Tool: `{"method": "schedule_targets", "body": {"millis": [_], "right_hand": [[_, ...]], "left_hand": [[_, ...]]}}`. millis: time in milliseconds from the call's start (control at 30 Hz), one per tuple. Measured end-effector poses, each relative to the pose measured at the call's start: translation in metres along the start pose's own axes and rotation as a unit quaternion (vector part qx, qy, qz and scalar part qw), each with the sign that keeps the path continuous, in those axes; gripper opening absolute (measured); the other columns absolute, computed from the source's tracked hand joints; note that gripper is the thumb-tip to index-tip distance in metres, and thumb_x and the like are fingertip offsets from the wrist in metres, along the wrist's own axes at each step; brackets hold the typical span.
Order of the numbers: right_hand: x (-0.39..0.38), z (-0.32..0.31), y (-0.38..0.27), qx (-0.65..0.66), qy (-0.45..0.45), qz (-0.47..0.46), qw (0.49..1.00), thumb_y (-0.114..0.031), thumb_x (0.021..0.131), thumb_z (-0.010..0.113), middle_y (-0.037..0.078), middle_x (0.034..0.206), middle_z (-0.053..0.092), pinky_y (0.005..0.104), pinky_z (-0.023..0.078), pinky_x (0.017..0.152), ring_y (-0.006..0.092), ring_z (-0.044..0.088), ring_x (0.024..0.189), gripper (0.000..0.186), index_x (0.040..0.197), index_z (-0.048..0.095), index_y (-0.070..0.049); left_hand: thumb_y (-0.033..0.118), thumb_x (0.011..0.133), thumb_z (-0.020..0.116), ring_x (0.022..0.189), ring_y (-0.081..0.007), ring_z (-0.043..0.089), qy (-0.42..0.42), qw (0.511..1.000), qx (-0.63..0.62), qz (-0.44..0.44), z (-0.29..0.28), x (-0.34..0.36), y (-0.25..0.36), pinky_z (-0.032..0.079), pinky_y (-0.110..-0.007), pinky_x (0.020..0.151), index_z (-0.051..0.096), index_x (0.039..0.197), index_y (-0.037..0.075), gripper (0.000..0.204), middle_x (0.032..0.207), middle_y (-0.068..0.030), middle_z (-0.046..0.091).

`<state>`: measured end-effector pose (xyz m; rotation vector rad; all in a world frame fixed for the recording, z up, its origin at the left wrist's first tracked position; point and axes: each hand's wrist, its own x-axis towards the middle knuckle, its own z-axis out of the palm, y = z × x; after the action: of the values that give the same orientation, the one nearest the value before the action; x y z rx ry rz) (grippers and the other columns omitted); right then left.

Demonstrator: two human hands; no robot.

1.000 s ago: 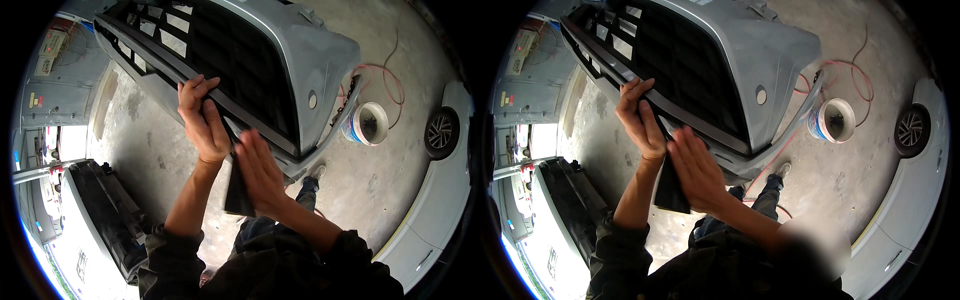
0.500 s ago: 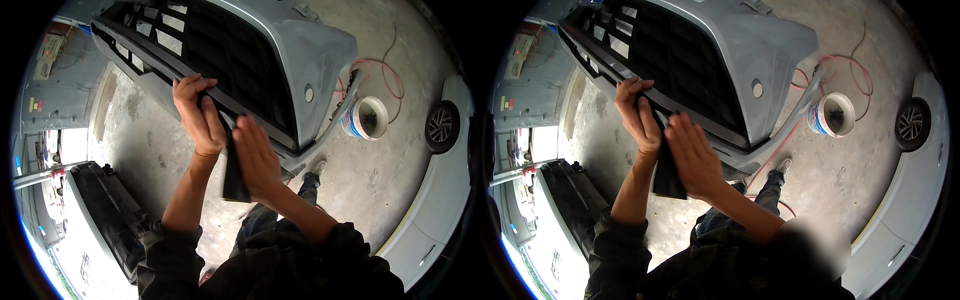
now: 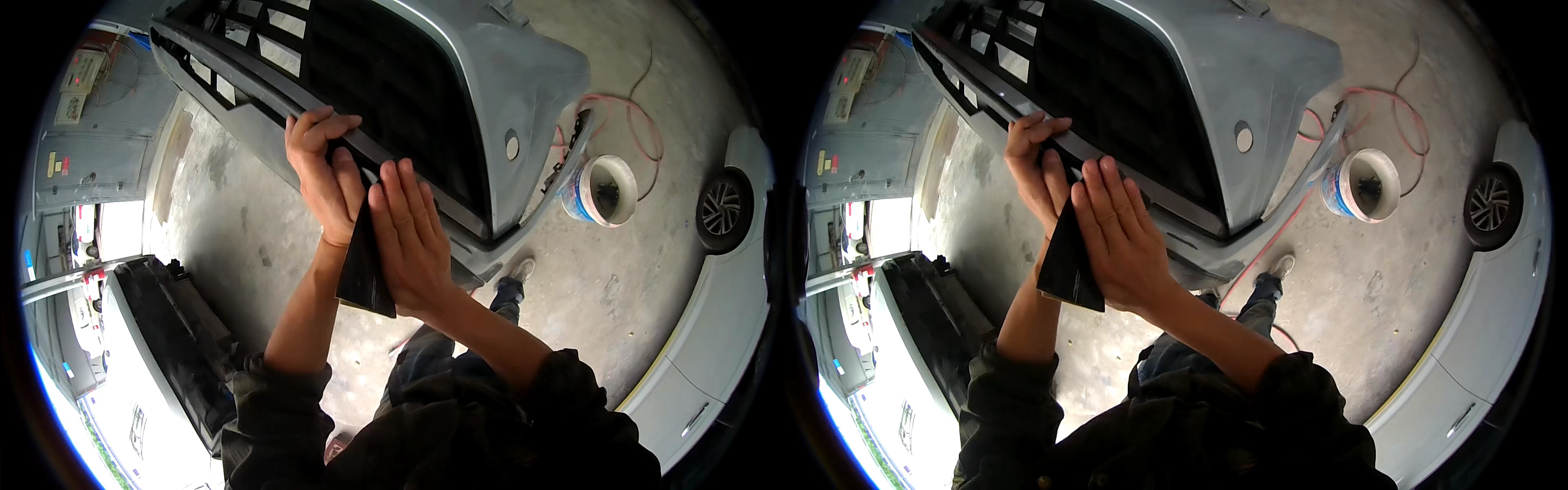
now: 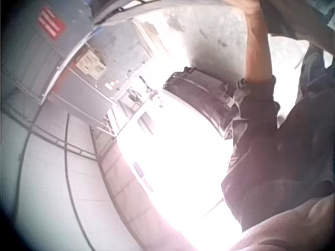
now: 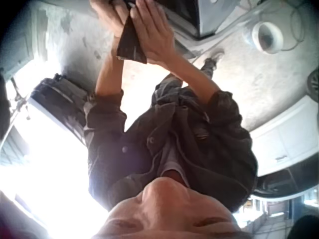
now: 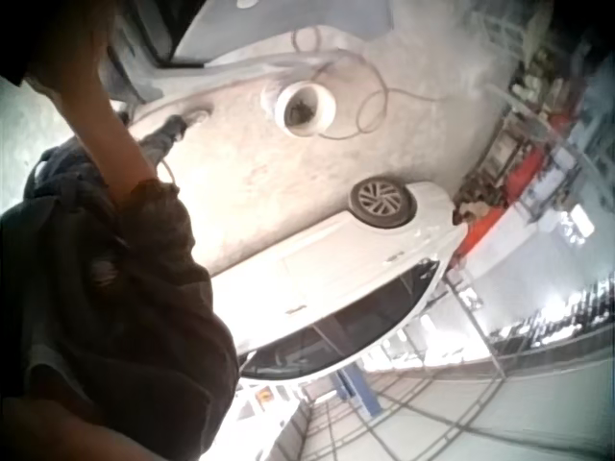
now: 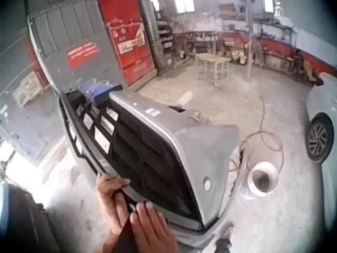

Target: The person sands the surface of a detached grey car bumper using a black sanding block. They systematically work across the front and side edges, dipping the block into a bucket of water periodically. The person also uses a cloth to wipe the surface at the end.

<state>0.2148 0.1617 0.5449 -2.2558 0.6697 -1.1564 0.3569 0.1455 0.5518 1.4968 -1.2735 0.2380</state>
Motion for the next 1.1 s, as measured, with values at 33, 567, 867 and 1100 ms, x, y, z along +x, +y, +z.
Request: {"method": "schedule_targets", "body": {"millis": [33,567,867,1100], "right_hand": [[-0.006,0.001,0.003,-0.013,-0.018,-0.004,1.0,-0.017,0.095,0.045,0.032,0.155,0.038,0.0517,0.026,0.121,0.0447,0.035,0.147,0.057,0.145,0.043,0.01],[-0.093,-0.039,0.027,-0.011,-0.102,0.019,0.995,-0.014,0.095,0.046,0.026,0.155,0.041,0.0474,0.028,0.121,0.0375,0.038,0.147,0.054,0.144,0.047,0.007],[-0.069,-0.067,0.056,0.12,0.137,0.021,0.983,-0.002,0.089,0.062,0.032,0.133,0.06,0.0427,0.057,0.094,0.0425,0.066,0.116,0.042,0.13,0.057,0.007],[-0.056,-0.067,0.037,0.11,0.073,-0.001,0.991,-0.019,0.088,0.066,0.031,0.14,0.055,0.0464,0.051,0.1,0.044,0.061,0.123,0.043,0.128,0.064,-0.003]], "left_hand": [[-0.002,0.081,0.046,0.119,-0.0335,0.054,-0.002,1.0,-0.001,-0.001,0.0,-0.001,-0.002,0.025,-0.055,0.119,0.056,0.112,0.0,0.033,0.109,-0.0115,0.067],[0.009,0.089,0.047,0.12,-0.0344,0.05,0.0,0.999,-0.01,0.032,0.003,0.009,0.006,0.023,-0.054,0.117,0.057,0.111,-0.002,0.026,0.113,-0.0151,0.064],[0.042,0.068,0.087,0.153,-0.0449,0.013,-0.195,0.965,0.171,0.048,-0.02,-0.018,0.037,0.021,-0.065,0.118,0.068,0.116,0.009,0.061,0.161,-0.0154,0.032],[0.027,0.082,0.076,0.15,-0.0415,0.03,-0.181,0.97,0.159,0.04,-0.026,-0.008,0.039,0.032,-0.055,0.117,0.076,0.103,0.007,0.029,0.144,-0.0147,0.056]]}}
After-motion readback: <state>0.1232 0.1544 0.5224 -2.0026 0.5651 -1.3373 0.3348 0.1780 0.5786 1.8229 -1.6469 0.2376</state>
